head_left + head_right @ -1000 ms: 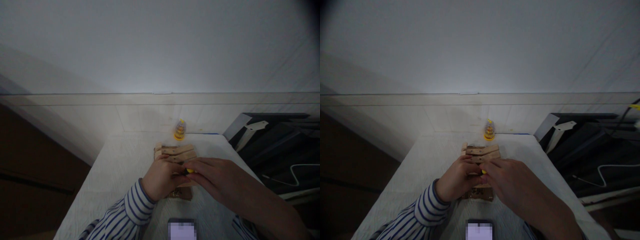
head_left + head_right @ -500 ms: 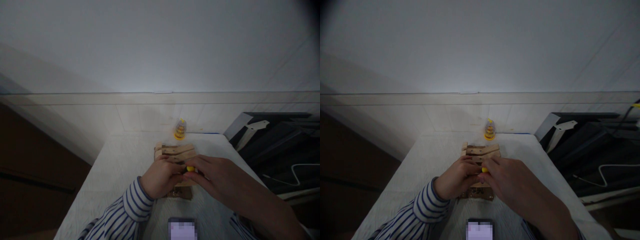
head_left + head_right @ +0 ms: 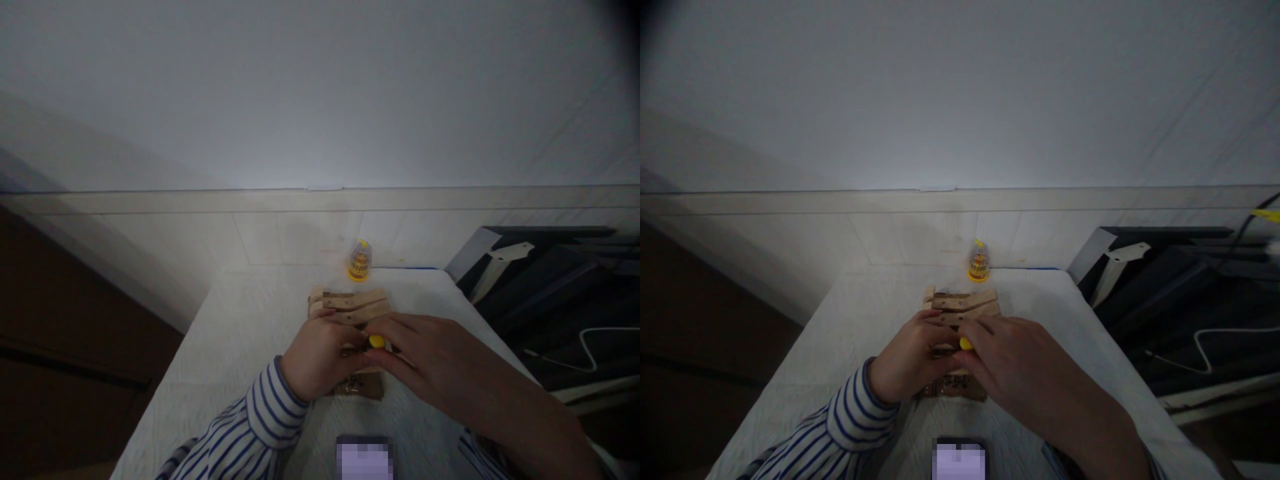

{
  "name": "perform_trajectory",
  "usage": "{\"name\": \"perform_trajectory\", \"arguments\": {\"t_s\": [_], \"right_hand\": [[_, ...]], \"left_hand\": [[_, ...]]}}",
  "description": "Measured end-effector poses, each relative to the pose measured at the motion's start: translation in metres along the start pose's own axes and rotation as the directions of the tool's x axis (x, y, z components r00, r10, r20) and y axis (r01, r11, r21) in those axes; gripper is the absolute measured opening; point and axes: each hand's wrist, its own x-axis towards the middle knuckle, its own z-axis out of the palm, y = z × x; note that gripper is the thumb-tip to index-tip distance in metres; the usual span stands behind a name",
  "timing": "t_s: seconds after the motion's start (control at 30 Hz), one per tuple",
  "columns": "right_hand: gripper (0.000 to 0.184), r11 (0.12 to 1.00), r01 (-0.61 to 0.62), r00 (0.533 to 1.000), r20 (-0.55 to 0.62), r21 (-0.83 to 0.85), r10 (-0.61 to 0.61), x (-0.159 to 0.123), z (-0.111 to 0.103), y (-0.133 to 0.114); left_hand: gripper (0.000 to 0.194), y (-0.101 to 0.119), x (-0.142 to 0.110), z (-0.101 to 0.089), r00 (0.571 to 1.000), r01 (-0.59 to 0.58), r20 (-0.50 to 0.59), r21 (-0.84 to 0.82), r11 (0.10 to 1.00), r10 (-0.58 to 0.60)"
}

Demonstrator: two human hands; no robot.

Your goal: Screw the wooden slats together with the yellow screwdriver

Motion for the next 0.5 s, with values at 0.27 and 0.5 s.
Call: {"name": "perform_trajectory", "arguments": {"t_s": [0.27,0.5], "right_hand": [[0.027,0.993,0.101,0.994,-0.04,0.054,-0.099,-0.0013,-0.0039,-0.0014],[0.023,0.996,0.083,0.995,-0.057,0.034,-0.081,0.0012,-0.0037,-0.0026]], "left_hand": [[0.026,-0.0033,0.0006,0.0018,0.999,-0.045,-0.012,-0.043,0.998,0.045],[0.021,-0.0044,-0.0005,0.0013,0.999,-0.012,0.04,0.003,1.0,0.012]]}}
